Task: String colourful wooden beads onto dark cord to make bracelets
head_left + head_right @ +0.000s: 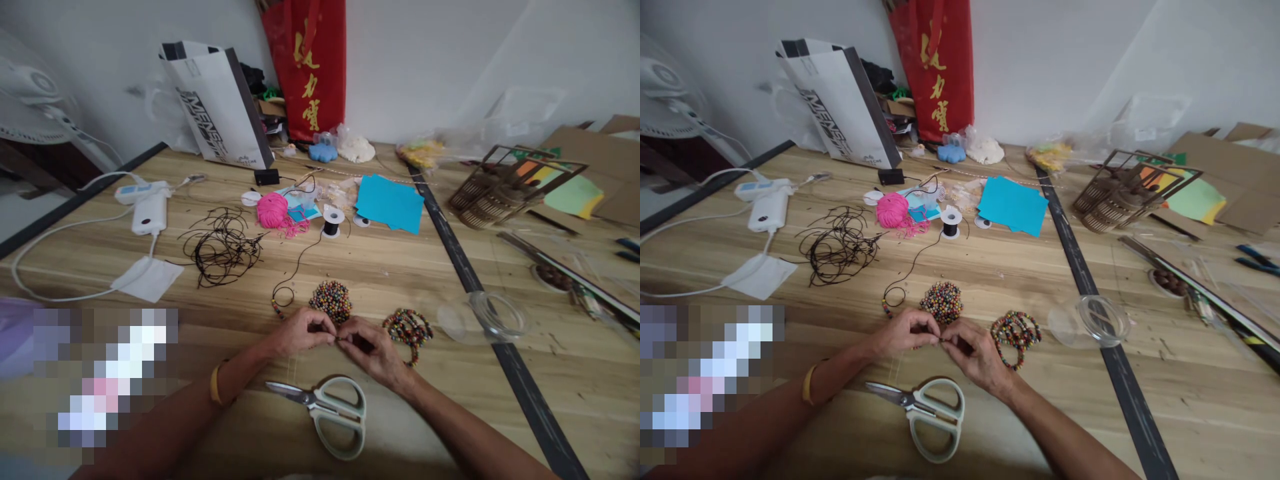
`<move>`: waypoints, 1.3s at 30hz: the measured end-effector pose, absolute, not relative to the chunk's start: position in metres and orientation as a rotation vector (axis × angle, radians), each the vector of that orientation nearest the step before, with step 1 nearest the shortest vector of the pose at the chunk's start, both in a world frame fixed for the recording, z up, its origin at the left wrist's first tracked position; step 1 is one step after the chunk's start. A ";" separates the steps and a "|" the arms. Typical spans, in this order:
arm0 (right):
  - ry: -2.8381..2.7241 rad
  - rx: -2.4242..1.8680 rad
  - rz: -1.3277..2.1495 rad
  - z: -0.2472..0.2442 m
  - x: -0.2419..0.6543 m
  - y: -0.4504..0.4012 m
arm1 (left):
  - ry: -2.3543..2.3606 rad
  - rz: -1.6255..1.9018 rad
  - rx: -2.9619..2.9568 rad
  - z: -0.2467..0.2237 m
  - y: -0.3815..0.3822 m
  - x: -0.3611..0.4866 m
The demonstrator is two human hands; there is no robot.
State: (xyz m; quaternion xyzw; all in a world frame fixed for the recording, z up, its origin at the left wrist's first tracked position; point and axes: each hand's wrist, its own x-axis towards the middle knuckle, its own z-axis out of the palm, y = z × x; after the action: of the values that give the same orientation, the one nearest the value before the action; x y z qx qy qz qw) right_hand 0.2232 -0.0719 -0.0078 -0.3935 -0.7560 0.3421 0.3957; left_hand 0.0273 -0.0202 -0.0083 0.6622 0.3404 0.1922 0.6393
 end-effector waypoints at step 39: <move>-1.951 -0.981 0.869 -0.004 0.223 -0.073 | 0.772 0.409 1.522 -0.013 -0.018 0.024</move>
State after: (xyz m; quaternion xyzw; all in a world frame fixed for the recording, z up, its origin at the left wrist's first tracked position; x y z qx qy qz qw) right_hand 0.2230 -0.0725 -0.0042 -0.3851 -0.7661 0.3410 0.3853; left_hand 0.0243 -0.0178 -0.0127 0.6671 0.3382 0.1794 0.6390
